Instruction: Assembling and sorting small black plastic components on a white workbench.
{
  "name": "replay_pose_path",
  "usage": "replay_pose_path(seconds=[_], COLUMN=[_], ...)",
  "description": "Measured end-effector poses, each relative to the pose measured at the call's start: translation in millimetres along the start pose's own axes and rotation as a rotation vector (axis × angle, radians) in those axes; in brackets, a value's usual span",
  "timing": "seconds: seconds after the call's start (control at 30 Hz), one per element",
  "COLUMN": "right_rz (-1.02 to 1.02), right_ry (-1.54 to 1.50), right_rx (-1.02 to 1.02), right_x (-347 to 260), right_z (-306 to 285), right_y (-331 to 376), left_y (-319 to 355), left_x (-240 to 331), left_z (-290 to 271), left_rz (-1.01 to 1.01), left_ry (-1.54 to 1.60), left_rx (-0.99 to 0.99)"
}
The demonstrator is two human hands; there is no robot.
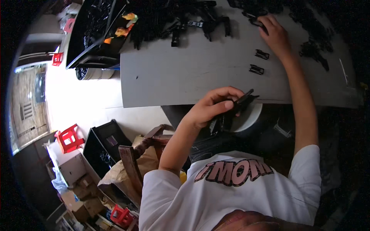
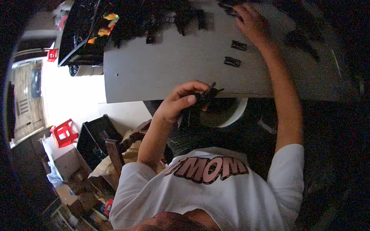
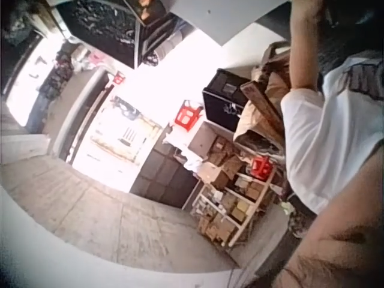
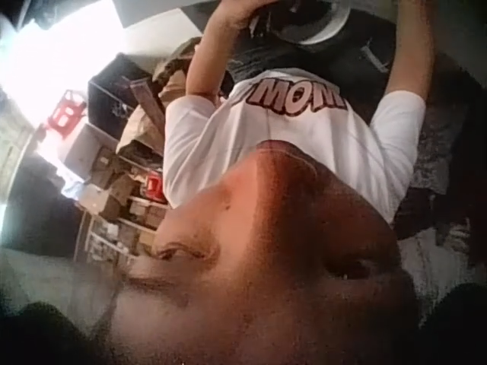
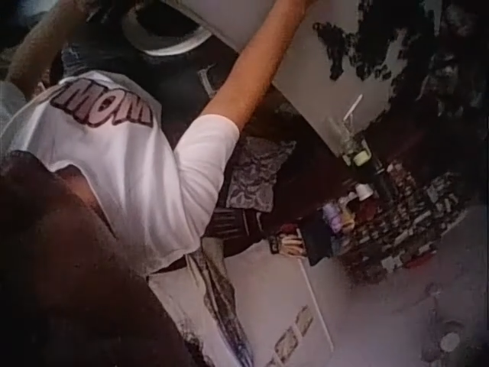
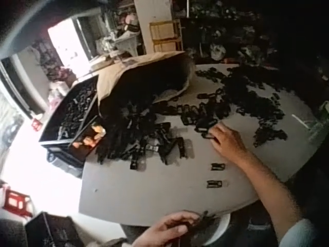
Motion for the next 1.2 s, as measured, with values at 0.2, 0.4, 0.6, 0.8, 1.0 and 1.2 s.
replay_pose_path(seconds=[0.2, 0.4, 0.6, 0.8, 1.0, 1.2], right_rz=[0.220, 0.493, 0.370, 0.271, 0.299, 0.269], right_ry=[-0.353, -0.219, 0.034, -0.111, -0.048, -0.173], right_rx=[0.175, -0.055, 0.032, -0.030, 0.062, -0.053], right_x=[-8.2, 22.5, -4.2, -3.8, -23.1, -30.3], right_z=[-26.6, -31.0, -45.3, -38.0, -32.9, -36.9], right_y=[25.7, 59.7, 54.7, 49.0, 38.5, 40.5], left_y=[-2.4, -9.0, -9.3, -10.5, -10.0, -6.2], left_x=[4.5, -14.9, -21.8, -24.6, -26.8, -22.7], left_z=[0.3, 12.0, 23.1, 25.9, 30.8, 30.7], left_rz=[0.103, 0.105, 0.091, 0.168, 0.218, 0.221], left_ry=[-0.397, -0.770, -1.002, -1.048, -1.114, -1.103], left_rx=[-0.044, -0.225, -0.169, -0.130, -0.134, -0.079])
Point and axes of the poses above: each hand's wrist, its own y-axis away from the middle knuckle, its own z-axis out of the palm, x = y × z, the point moved 4 cm from there along -y, towards the middle knuckle, and after that the axes turned 10 degrees about z, right-handed, at the moved point
